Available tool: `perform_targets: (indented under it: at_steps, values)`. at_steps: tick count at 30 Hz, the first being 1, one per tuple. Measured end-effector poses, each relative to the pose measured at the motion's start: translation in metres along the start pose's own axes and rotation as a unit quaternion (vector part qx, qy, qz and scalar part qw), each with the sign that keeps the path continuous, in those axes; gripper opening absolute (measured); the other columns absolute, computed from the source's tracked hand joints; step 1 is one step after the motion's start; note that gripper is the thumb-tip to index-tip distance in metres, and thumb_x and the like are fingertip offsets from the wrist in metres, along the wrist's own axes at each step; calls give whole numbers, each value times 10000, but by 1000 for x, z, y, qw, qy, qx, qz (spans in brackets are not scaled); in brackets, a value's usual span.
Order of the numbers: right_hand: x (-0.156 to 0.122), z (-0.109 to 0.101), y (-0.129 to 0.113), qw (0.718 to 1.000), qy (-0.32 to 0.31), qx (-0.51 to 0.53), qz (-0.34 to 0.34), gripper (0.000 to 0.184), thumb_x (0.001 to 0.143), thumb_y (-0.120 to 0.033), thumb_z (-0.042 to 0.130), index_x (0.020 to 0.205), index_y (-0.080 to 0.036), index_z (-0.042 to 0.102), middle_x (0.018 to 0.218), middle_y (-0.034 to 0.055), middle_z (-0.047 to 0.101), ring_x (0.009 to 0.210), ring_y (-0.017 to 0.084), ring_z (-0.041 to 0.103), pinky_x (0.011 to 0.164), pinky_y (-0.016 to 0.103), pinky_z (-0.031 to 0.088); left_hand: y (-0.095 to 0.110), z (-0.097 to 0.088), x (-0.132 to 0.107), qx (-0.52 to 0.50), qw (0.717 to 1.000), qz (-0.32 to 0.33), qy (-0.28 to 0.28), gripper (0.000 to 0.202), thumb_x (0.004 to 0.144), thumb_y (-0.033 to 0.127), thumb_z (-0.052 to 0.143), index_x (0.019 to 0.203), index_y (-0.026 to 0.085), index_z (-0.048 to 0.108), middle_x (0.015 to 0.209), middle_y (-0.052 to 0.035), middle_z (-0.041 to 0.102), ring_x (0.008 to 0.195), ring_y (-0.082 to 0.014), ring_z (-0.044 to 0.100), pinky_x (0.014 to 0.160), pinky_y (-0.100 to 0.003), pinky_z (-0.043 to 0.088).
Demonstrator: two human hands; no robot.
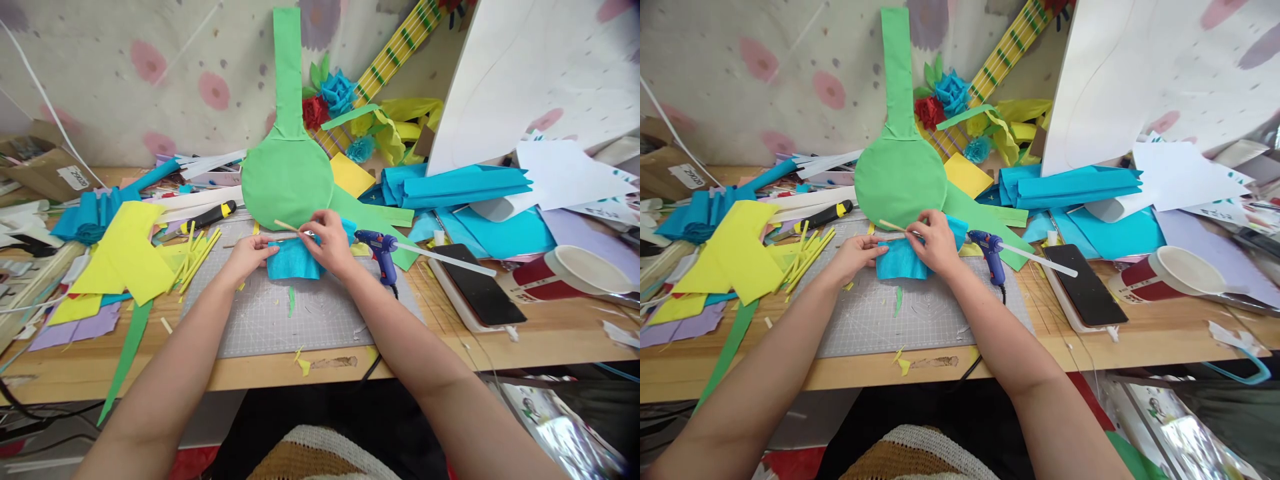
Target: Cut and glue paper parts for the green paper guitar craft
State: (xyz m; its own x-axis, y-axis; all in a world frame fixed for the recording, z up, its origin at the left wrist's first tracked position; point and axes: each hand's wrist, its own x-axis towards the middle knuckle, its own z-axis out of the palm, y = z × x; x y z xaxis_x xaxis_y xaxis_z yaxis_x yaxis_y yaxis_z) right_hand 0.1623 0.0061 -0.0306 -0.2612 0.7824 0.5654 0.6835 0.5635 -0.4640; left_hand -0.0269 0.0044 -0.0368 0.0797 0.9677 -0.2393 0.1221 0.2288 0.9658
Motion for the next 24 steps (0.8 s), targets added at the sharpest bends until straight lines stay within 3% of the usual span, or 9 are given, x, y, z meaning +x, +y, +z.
perform_targets:
  at_steps: [2,7,9,12,14,16,20,24]
  values:
    - [-1,-1,-12,996,60,48,54,223,849,-345,438,837,-186,593,783,53,546,780,160,495,727,300,384,2,0,-1,-11,999,-15,31,323,526,312,743,752,140,590,621,-9,596,543,-128,562,504,-257,460]
    - [-8,-2,-45,977,48,179,109,187,836,-348,430,814,-187,524,682,3,532,616,105,481,585,244,386,5,0,-2,-33,997,0,71,271,557,274,725,712,171,527,514,31,548,452,-114,521,448,-246,440]
    - [-10,2,-51,971,18,208,118,182,838,-347,427,814,-189,513,697,2,559,620,100,499,573,234,385,4,1,-1,-26,996,10,86,247,579,272,708,694,175,513,488,37,538,434,-103,504,434,-229,430]
    - [-11,12,-45,966,-106,200,129,177,827,-334,461,751,-186,523,653,-9,579,594,98,511,554,230,369,2,5,-1,-36,995,23,94,216,598,273,690,706,166,537,540,24,581,459,-96,519,457,-225,446]
    - [-11,20,-37,963,-180,151,132,169,805,-310,506,699,-181,534,623,-10,582,566,99,502,540,233,345,4,8,-2,-59,995,16,82,195,617,261,668,746,155,566,587,13,608,495,-103,546,502,-241,471]
    - [-11,26,-30,964,-211,107,125,173,799,-304,525,684,-176,547,631,3,592,557,101,498,536,237,328,7,10,-5,-89,995,1,55,181,631,228,642,781,141,589,621,-1,624,534,-108,571,552,-254,489]
    - [-11,28,-25,967,-213,73,117,184,802,-310,532,678,-176,557,656,21,609,559,103,505,533,241,318,13,10,-9,-153,988,-26,-2,226,598,168,646,815,118,610,663,-28,641,589,-115,600,605,-254,500]
    - [-10,26,-24,968,-207,69,123,215,799,-342,542,655,-183,555,639,18,613,545,103,505,522,245,316,12,11,-9,-152,988,-11,-12,272,553,170,703,804,122,610,697,-21,641,604,-104,589,597,-245,497]
